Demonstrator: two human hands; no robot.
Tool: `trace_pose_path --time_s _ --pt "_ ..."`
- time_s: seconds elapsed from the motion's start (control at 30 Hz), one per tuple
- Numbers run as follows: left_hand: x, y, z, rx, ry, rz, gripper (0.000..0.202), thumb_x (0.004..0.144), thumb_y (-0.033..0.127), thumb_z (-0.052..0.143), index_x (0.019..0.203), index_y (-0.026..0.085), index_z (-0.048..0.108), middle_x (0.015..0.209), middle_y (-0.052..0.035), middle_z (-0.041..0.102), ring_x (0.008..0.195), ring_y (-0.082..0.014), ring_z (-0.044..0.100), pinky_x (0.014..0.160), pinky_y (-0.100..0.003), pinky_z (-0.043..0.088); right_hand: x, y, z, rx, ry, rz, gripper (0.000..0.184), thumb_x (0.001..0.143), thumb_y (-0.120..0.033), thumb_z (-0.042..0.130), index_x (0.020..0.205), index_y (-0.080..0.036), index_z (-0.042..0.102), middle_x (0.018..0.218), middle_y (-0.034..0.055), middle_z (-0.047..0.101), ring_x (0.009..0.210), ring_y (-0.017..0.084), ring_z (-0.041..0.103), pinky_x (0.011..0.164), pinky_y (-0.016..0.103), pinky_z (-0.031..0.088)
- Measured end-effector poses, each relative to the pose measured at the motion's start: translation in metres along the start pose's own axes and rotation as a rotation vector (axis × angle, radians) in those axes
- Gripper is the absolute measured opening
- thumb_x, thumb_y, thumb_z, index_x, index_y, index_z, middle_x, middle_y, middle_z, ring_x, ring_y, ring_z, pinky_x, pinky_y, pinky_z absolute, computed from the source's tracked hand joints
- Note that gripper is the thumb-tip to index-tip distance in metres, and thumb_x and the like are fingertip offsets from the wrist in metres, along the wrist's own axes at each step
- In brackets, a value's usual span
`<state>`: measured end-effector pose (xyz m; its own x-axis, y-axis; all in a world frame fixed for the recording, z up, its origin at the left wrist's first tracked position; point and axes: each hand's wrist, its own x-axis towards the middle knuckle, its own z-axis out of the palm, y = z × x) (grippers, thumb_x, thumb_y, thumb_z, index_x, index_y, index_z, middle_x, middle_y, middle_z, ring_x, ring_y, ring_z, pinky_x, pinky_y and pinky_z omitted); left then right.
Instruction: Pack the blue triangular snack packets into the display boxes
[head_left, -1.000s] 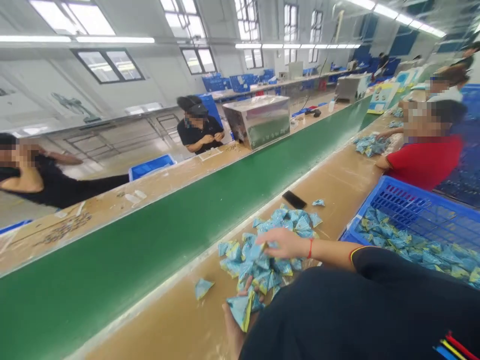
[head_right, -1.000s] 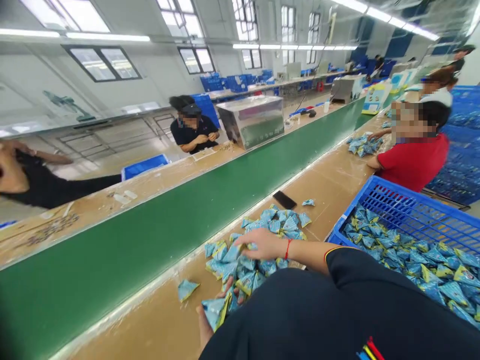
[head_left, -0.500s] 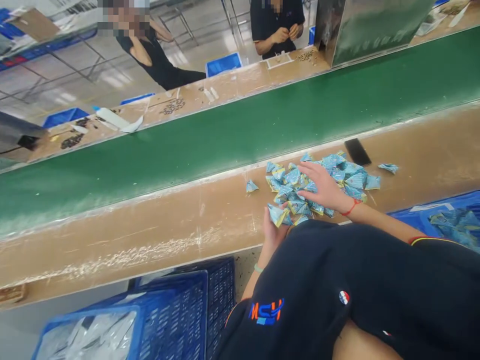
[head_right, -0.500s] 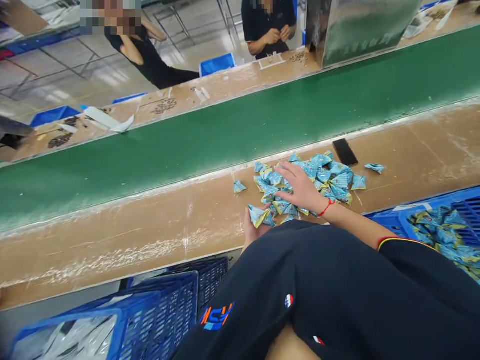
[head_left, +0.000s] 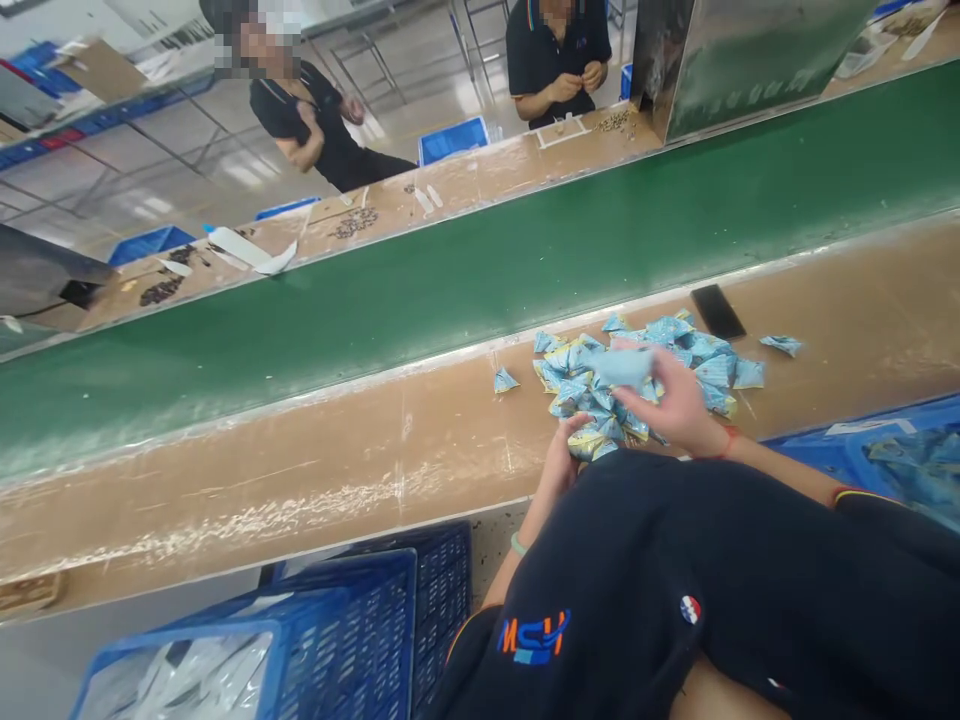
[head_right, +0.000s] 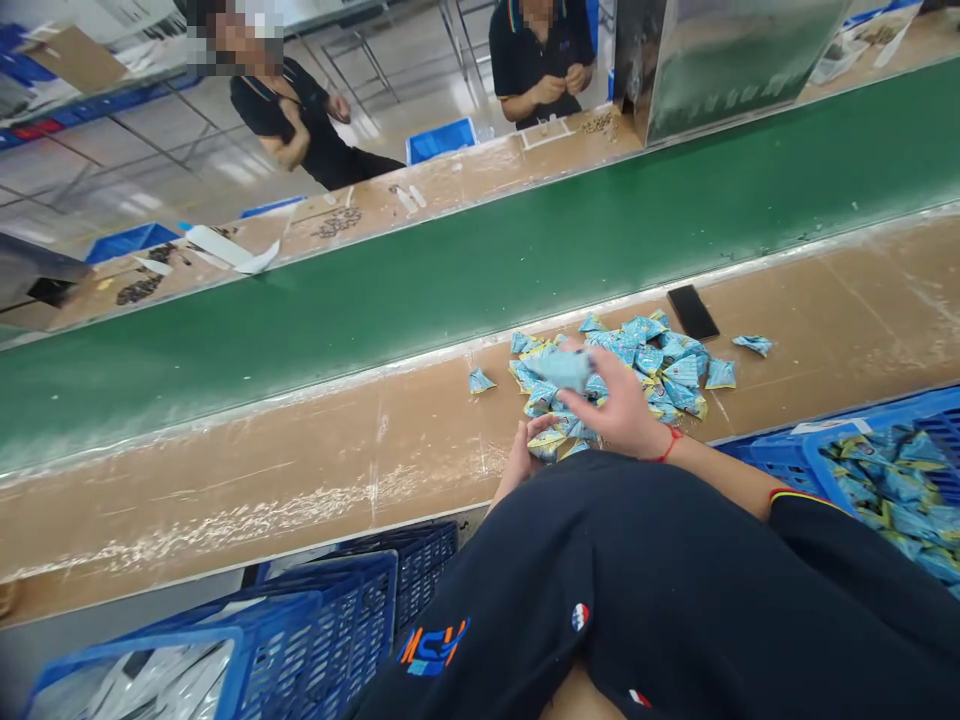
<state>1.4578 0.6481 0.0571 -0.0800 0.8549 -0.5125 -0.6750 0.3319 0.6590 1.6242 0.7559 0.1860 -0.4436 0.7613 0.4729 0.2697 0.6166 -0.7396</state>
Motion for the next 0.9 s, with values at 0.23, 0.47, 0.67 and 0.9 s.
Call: trace_pose_path --time_s 0.23,0.47,0.67,0.9 --pt "-0.006 -0.004 -0.007 -0.046 -0.037 0.046 0.042 0.085 0.048 0.07 0.116 0.019 0.069 0.129 -0.0091 0.067 0.125 -0.0332 0.056 0.102 -0.043 0.047 0.019 -0.018 -0.026 -0.095 0.195 -0.276 0.038 0.086 -0.026 0.067 0.123 -0.026 0.057 0.11 0.0086 0.07 0.104 0.026 0.068 0.089 0.046 0.058" --pt "0.003 -0.008 -0.018 0.006 -0.109 0.039 0.047 0.081 0.051 0.072 0.117 0.021 0.067 0.134 -0.0105 0.063 0.134 -0.036 0.05 0.103 -0.046 0.045 0.014 -0.005 -0.018 -0.151 0.119 -0.225 0.031 0.088 -0.03 0.066 0.118 -0.024 0.06 0.108 0.0088 0.071 0.103 0.026 0.068 0.09 0.046 0.058" --pt "0.0 -0.005 -0.017 -0.005 -0.1 0.03 0.048 0.081 0.053 0.07 0.117 0.021 0.067 0.136 -0.0123 0.063 0.131 -0.0358 0.052 0.105 -0.048 0.044 0.016 -0.004 -0.018 -0.13 0.106 -0.262 0.037 0.087 -0.027 0.068 0.122 -0.024 0.06 0.108 0.008 0.071 0.102 0.025 0.068 0.091 0.045 0.057" --pt "-0.003 0.0 -0.015 0.002 -0.262 0.009 0.071 0.065 0.052 0.081 0.126 0.023 0.062 0.147 -0.013 0.054 0.135 -0.0376 0.048 0.104 -0.047 0.043 0.01 0.012 -0.009 -0.171 0.141 -0.33 0.04 0.087 -0.026 0.066 0.126 -0.025 0.058 0.115 0.0095 0.07 0.11 0.026 0.067 0.096 0.048 0.056"
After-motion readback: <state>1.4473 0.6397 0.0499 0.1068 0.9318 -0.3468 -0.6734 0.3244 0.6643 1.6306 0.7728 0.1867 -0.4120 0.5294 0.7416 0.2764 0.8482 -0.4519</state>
